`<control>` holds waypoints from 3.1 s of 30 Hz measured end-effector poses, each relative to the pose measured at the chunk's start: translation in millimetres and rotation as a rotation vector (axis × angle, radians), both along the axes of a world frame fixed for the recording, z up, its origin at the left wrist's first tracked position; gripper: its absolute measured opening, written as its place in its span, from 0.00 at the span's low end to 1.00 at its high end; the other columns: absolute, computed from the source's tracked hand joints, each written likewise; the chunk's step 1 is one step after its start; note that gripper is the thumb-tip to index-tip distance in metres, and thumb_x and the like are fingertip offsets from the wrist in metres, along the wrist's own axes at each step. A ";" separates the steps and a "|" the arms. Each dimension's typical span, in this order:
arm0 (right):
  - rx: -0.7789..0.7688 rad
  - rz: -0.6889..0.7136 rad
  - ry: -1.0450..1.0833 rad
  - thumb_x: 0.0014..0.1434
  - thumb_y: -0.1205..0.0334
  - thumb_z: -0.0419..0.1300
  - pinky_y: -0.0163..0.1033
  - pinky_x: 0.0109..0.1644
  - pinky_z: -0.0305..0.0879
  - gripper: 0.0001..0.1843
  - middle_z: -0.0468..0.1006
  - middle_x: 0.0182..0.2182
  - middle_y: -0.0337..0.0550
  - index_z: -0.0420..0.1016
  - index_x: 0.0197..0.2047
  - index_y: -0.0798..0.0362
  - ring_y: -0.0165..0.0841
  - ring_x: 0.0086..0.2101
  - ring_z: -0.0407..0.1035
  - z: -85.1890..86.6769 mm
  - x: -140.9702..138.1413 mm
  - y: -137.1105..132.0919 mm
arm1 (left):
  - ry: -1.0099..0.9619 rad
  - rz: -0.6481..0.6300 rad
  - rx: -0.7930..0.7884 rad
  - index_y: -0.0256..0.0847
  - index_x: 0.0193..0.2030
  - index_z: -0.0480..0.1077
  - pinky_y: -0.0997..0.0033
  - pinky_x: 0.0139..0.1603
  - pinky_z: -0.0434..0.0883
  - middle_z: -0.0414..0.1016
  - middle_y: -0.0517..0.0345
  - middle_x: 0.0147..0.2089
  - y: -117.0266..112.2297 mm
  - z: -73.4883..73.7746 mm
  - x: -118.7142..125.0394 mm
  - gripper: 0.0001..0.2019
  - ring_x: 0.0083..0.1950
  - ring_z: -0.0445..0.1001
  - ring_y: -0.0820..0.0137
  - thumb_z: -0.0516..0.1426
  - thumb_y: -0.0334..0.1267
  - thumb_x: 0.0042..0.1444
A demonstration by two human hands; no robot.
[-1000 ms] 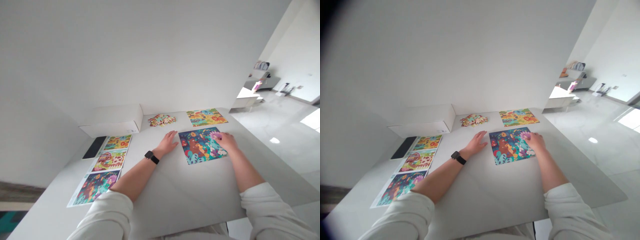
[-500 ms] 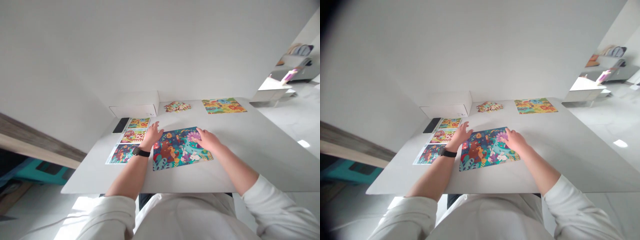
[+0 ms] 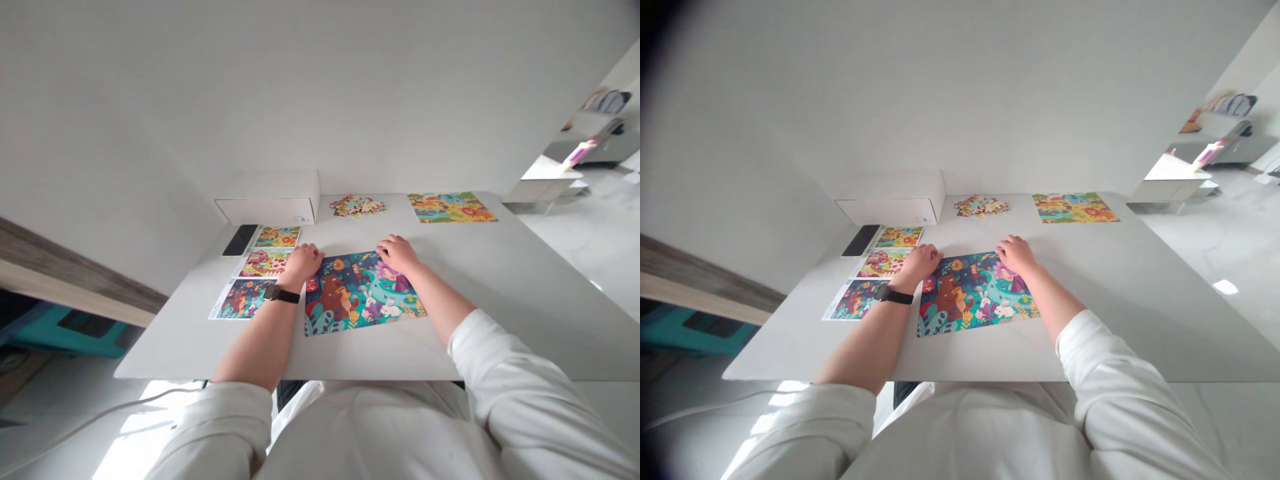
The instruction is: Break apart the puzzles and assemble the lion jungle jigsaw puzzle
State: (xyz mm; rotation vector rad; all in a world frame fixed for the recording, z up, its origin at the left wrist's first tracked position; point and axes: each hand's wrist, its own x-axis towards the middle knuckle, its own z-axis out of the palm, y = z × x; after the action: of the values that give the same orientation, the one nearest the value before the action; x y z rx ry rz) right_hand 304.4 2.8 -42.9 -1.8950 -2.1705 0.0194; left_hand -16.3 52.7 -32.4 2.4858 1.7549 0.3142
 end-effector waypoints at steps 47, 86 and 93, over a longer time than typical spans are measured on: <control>0.272 0.116 0.209 0.70 0.41 0.56 0.40 0.34 0.46 0.29 0.69 0.20 0.40 0.67 0.22 0.50 0.32 0.25 0.58 69.6 27.0 12.4 | -0.197 -0.251 0.226 0.43 0.31 0.77 0.64 0.36 0.59 0.80 0.50 0.31 1.0 82.4 32.1 0.23 0.36 0.75 0.61 0.58 0.58 0.69; -0.666 0.277 1.118 0.46 0.45 0.80 0.37 0.35 0.72 0.27 0.84 0.31 0.40 0.74 0.37 0.51 0.34 0.32 0.77 19.0 -32.4 1.5 | -0.292 -0.231 0.004 0.40 0.43 0.78 0.67 0.43 0.67 0.85 0.45 0.42 -4.9 44.9 87.1 0.21 0.43 0.80 0.62 0.49 0.49 0.77; -0.632 0.301 1.166 0.48 0.51 0.81 0.37 0.36 0.72 0.29 0.81 0.28 0.35 0.74 0.46 0.51 0.34 0.31 0.76 21.6 -29.2 1.8 | -0.268 -0.199 0.025 0.40 0.46 0.77 0.67 0.45 0.68 0.85 0.44 0.45 -5.3 43.4 86.5 0.21 0.45 0.81 0.61 0.46 0.48 0.78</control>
State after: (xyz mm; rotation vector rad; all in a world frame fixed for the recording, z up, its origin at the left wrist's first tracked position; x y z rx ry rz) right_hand 275.2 4.5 -21.3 -1.1543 -1.5819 1.5644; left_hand 70.2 47.4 11.0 2.4705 1.3996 0.6219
